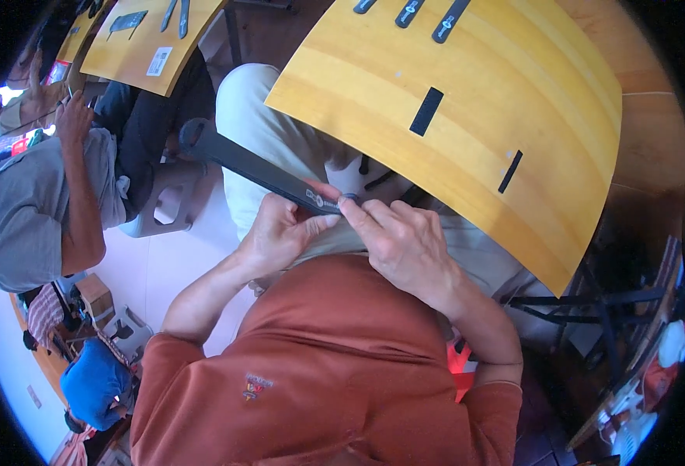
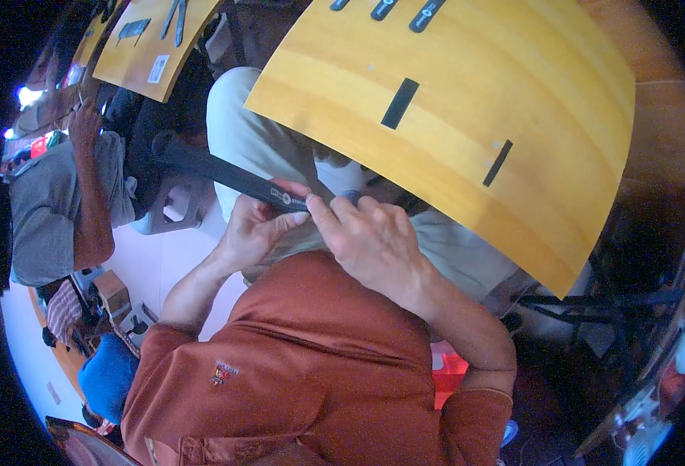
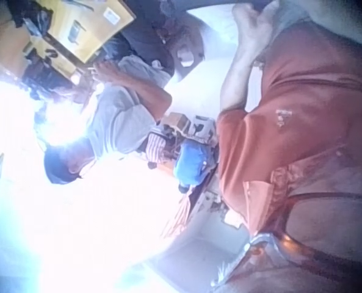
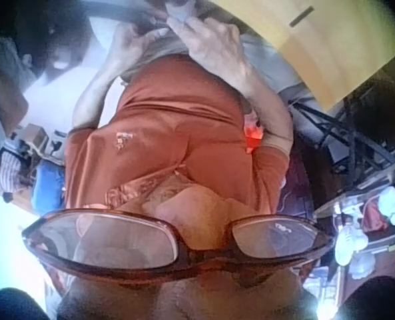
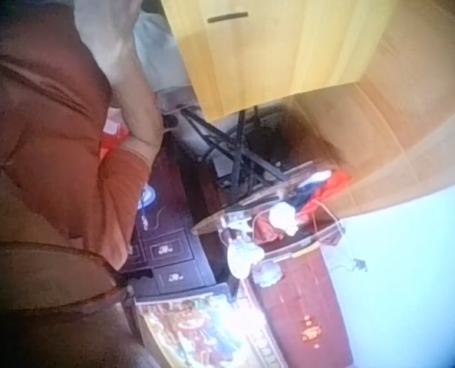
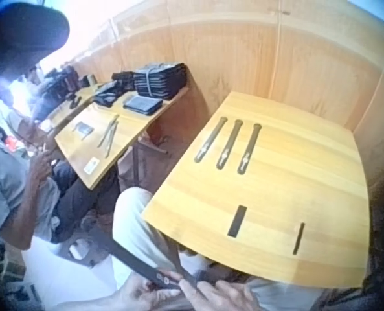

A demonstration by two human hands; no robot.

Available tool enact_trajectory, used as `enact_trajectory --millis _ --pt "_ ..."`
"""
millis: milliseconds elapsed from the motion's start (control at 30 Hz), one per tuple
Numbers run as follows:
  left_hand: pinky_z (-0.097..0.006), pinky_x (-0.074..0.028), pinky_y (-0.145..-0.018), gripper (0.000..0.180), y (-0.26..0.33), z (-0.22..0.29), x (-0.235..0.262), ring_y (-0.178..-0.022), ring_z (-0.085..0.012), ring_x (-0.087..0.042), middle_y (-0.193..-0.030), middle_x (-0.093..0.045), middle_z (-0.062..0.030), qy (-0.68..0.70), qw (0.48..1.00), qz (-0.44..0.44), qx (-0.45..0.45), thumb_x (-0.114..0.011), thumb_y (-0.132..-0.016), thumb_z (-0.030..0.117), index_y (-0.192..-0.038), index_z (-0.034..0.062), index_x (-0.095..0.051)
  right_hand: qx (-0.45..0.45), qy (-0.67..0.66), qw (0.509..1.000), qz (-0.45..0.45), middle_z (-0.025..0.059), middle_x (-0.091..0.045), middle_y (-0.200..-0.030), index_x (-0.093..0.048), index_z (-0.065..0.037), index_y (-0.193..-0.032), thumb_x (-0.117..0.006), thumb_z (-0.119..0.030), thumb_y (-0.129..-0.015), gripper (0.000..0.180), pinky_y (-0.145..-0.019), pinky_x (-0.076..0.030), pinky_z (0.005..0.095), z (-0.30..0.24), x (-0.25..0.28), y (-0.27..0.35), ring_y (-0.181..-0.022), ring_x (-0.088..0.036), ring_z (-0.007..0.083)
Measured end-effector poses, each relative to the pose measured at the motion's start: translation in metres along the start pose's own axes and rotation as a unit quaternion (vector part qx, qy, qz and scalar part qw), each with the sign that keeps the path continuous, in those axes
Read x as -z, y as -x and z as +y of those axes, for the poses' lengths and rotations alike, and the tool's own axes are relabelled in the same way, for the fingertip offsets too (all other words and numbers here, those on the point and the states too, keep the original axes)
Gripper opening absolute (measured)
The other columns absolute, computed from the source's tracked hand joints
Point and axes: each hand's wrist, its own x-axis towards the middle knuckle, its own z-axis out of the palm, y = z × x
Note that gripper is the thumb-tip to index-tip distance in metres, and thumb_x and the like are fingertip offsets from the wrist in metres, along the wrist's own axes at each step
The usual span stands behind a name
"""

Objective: Assembling leather straps by attaching metal hardware using small screws.

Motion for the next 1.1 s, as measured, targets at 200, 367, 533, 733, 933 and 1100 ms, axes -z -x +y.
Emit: enact_trajectory --millis 200,367,533,733,933,1100 --pt "-0.027 -0.051 -0.081 0.022 0.001 0.006 0.015 -0.093 -0.0088 -0.058 -0.101 -0.062 -0.0023 -0.001 0.992 -0.127 0.008 -0.064 -0.091 0.001 -0.112 -0.0019 -0.057 0.073 0.118 0.989 -0.058 -0.0011 -0.052 -0.076 -0.066 -0.011 -0.118 -0.061 -0.014 -0.077 0.042 -0.050 -0.046 0.0254 -0.006 0.024 0.000 -0.060 -0.050 0.0131" --pt "-0.025 -0.050 -0.081 0.029 0.004 0.014 0.005 -0.094 -0.0088 -0.057 -0.104 -0.057 -0.0027 0.071 0.994 -0.074 0.030 -0.067 -0.090 0.002 -0.115 -0.0004 -0.053 0.017 0.013 0.999 -0.037 0.0026 -0.056 -0.076 -0.065 -0.007 -0.118 -0.062 -0.007 -0.075 0.044 -0.049 -0.049 0.0334 -0.007 0.021 -0.004 -0.060 -0.058 0.0201" --pt "-0.023 -0.049 -0.079 0.030 0.011 0.013 -0.001 -0.092 -0.0077 -0.056 -0.102 -0.056 -0.0027 0.060 0.998 -0.020 0.008 -0.068 -0.088 0.001 -0.113 0.0003 -0.051 -0.054 -0.171 0.984 -0.005 0.0081 -0.059 -0.077 -0.064 -0.004 -0.117 -0.061 0.000 -0.073 0.044 -0.051 -0.051 0.0379 -0.008 0.005 0.003 -0.064 -0.064 0.0277" --pt "-0.025 -0.046 -0.081 0.033 0.010 0.019 0.007 -0.091 -0.0092 -0.054 -0.099 -0.057 -0.0026 -0.095 0.983 -0.112 0.109 -0.070 -0.087 0.003 -0.113 0.0004 -0.050 -0.013 -0.089 0.994 -0.057 0.0070 -0.060 -0.079 -0.065 -0.005 -0.116 -0.061 -0.004 -0.075 0.041 -0.053 -0.053 0.0366 -0.014 0.008 0.013 -0.065 -0.065 0.0254" --pt "-0.032 -0.047 -0.068 0.026 0.004 0.023 0.024 -0.078 -0.0155 -0.059 -0.082 -0.060 -0.0100 -0.182 0.948 -0.257 0.031 -0.067 -0.085 0.005 -0.106 0.0011 -0.054 0.098 0.041 0.990 -0.096 0.0033 -0.057 -0.078 -0.066 -0.008 -0.113 -0.059 -0.013 -0.076 0.038 -0.055 -0.053 0.0324 -0.017 0.012 0.017 -0.067 -0.060 0.0193" --pt "-0.027 -0.047 -0.080 0.029 0.008 0.015 0.025 -0.091 -0.0102 -0.054 -0.098 -0.058 -0.0025 -0.050 0.953 -0.282 0.101 -0.063 -0.088 -0.003 -0.116 0.0009 -0.052 0.086 -0.066 0.989 -0.100 0.0045 -0.059 -0.077 -0.066 -0.011 -0.111 -0.057 -0.016 -0.081 0.031 -0.055 -0.054 0.0356 -0.004 0.010 0.014 -0.068 -0.065 0.0229"
